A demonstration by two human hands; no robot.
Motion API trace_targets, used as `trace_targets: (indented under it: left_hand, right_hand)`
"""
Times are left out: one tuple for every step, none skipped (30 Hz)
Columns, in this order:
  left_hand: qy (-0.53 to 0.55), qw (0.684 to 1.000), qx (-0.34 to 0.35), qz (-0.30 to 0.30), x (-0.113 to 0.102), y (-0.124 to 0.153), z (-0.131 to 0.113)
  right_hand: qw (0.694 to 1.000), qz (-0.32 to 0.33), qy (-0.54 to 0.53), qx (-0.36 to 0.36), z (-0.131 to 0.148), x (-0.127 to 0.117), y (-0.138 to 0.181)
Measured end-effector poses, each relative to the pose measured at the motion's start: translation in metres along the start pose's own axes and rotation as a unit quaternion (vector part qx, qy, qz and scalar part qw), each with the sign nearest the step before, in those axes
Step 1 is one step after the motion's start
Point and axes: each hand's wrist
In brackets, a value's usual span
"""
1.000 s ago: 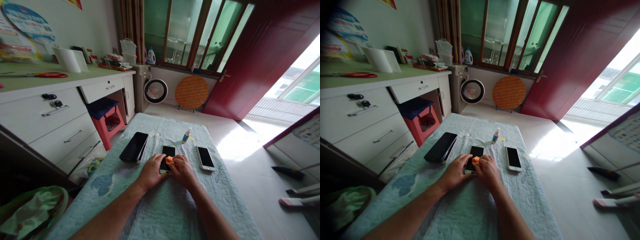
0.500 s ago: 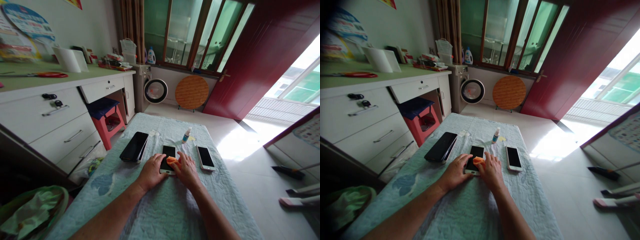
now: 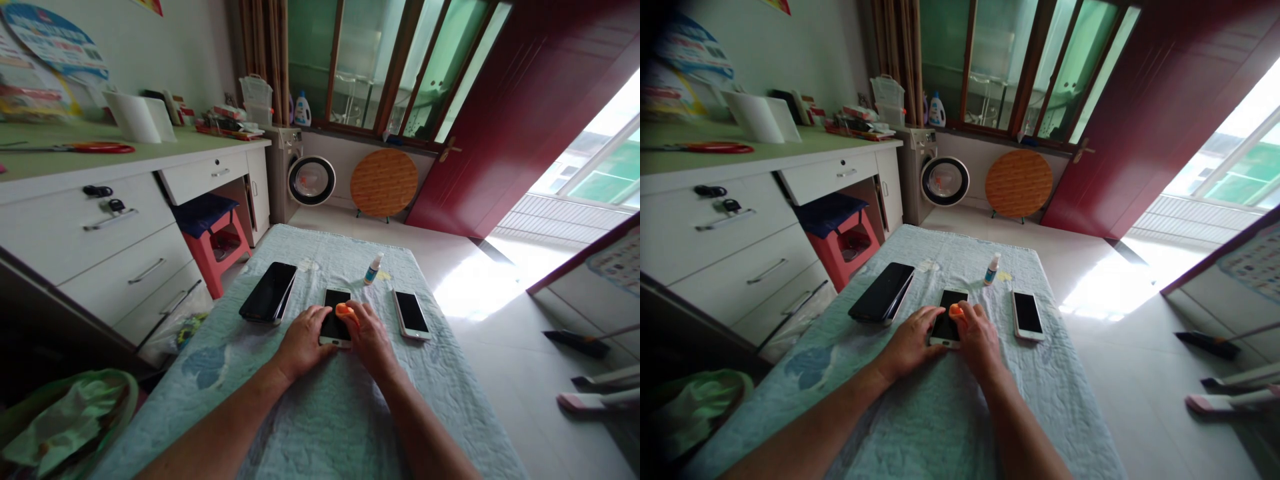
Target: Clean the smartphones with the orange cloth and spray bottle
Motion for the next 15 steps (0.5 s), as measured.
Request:
trace_targets:
  left_hand:
    - [-0.002, 1.0, -0.001, 0.001, 0.0003, -0.0001, 0.0002]
    - [-0.003, 1.0, -0.002, 0.002, 0.0007, -0.0002, 0.0003]
    - [-0.003, 1.0, -0.003, 0.002, 0.001, -0.0003, 0.0005]
    - [-0.003, 1.0, -0.003, 0.002, 0.0013, -0.0003, 0.0006]
    - [-0.002, 1.0, -0.003, 0.001, 0.0014, -0.0004, 0.0007]
    - [-0.002, 1.0, -0.002, 0.001, 0.0015, -0.0004, 0.0007]
    - [-0.001, 1.0, -0.002, 0.001, 0.0015, -0.0004, 0.0007]
    - [0.001, 1.0, -0.002, 0.002, 0.0014, -0.0003, 0.0007]
    - [0.003, 1.0, -0.003, 0.002, 0.0013, -0.0002, 0.0006]
    - [0.006, 1.0, -0.006, 0.002, 0.0013, 0.0, 0.0006]
    - [0.009, 1.0, -0.009, 0.003, 0.0014, 0.0002, 0.0007]
    - [0.012, 1.0, -0.012, 0.003, 0.0015, 0.0004, 0.0007]
    - [0.015, 1.0, -0.015, 0.004, 0.0017, 0.0005, 0.0008]
    - [0.016, 1.0, -0.016, 0.006, 0.002, 0.0006, 0.001]
    - [0.017, 1.0, -0.018, 0.007, 0.0022, 0.0006, 0.0012]
  right_hand:
    - [1.0, 0.019, 0.011, 0.006, 0.002, -0.0004, 0.0002]
    - [0.999, 0.037, 0.019, 0.011, 0.004, -0.001, 0.0005]
    - [0.998, 0.049, 0.024, 0.015, 0.0058, -0.0018, 0.0009]
    - [0.998, 0.056, 0.029, 0.018, 0.0072, -0.0027, 0.0012]
    - [0.998, 0.059, 0.032, 0.019, 0.0081, -0.0034, 0.0014]
    - [0.997, 0.058, 0.035, 0.019, 0.0086, -0.0041, 0.0015]
    - [0.997, 0.057, 0.039, 0.019, 0.0086, -0.0046, 0.0015]
    - [0.997, 0.059, 0.043, 0.017, 0.0084, -0.005, 0.0014]
    - [0.997, 0.064, 0.048, 0.013, 0.0082, -0.0054, 0.0013]
    - [0.996, 0.072, 0.053, 0.01, 0.008, -0.0058, 0.0013]
    - [0.995, 0.082, 0.059, 0.007, 0.0081, -0.0062, 0.0012]
    - [0.994, 0.091, 0.065, 0.006, 0.0084, -0.0067, 0.0013]
    - [0.992, 0.099, 0.072, 0.005, 0.0089, -0.0071, 0.0015]
    - [0.991, 0.105, 0.08, 0.005, 0.0095, -0.0075, 0.0018]
    - [0.99, 0.111, 0.088, 0.004, 0.0101, -0.0081, 0.0022]
Point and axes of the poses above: each hand's wrist, its own y-axis away from the middle knuckle, its own x-axis out of the palm, z = x × y, and after that the axes turned 10 degrees about -y, right-handed
